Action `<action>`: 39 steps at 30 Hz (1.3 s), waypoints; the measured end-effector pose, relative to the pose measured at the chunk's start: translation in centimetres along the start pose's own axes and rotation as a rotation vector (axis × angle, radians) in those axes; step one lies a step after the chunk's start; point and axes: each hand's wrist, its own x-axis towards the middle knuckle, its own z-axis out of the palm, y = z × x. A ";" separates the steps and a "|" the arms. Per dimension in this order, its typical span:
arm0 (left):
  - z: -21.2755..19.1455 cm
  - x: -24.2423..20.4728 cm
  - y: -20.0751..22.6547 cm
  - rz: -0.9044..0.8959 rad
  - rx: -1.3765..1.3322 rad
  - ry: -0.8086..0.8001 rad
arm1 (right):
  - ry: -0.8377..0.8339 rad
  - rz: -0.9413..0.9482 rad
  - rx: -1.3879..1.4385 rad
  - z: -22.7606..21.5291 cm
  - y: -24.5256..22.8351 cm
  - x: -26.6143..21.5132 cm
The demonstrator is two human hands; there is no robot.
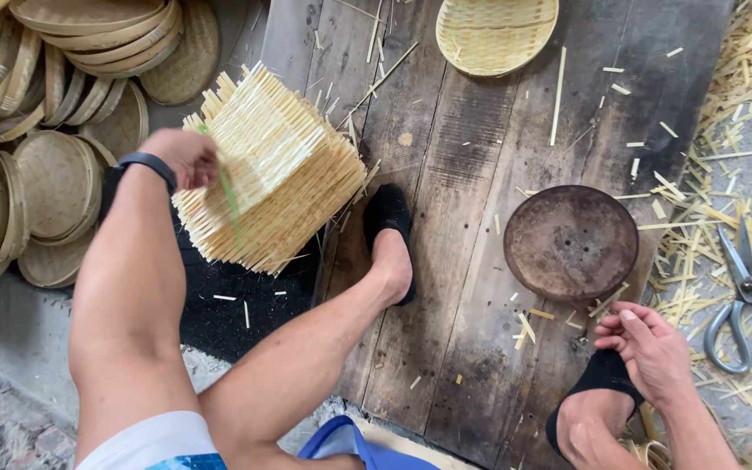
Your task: Assembling and trimming woven bamboo lids using wood strips, circular frames, and scissors.
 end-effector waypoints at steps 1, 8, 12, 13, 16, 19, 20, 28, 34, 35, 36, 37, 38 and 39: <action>-1.3 0.7 0.5 -0.007 0.001 -0.003 | 0.002 0.006 -0.004 -0.4 0.2 -0.1; -6.2 8.5 2.1 0.244 -0.974 -0.005 | 0.020 0.034 -0.008 -3.1 2.5 1.3; -5.0 12.8 2.1 0.356 -1.031 0.121 | 0.108 0.091 -0.118 -6.5 4.9 2.1; -5.2 14.5 2.0 0.351 -1.032 0.120 | 0.111 0.094 -0.122 -7.2 5.3 2.4; -5.6 16.7 0.9 0.490 -1.001 0.132 | 0.099 0.072 -0.155 -8.4 6.2 2.3; -5.5 15.1 0.3 0.393 -0.887 0.293 | 0.129 0.074 -0.156 -7.0 4.8 1.5; -5.9 14.9 -0.5 0.528 -0.675 0.497 | 0.135 0.094 -0.157 -6.1 4.0 1.2; 2.1 -9.6 -3.3 1.223 0.929 0.210 | 0.061 0.004 -0.119 -2.8 1.7 0.2; -0.6 -13.4 -1.9 0.453 0.744 -0.043 | 0.003 -0.085 -0.044 -1.9 1.5 0.2; -1.6 -13.2 -2.0 0.603 0.598 0.028 | -0.018 -0.101 -0.021 -1.8 1.5 0.2; -2.7 -12.9 -1.8 0.752 0.450 0.101 | -0.039 -0.119 0.006 -1.7 1.5 0.2; -3.8 -14.0 -0.8 0.759 0.456 0.107 | -0.041 -0.124 0.015 -1.4 1.4 0.4; -4.6 -15.0 0.0 0.872 0.584 0.380 | -0.039 -0.118 0.026 -1.4 1.4 0.1; -5.3 -15.9 0.9 0.981 0.707 0.657 | -0.037 -0.113 0.037 -1.4 1.4 -0.1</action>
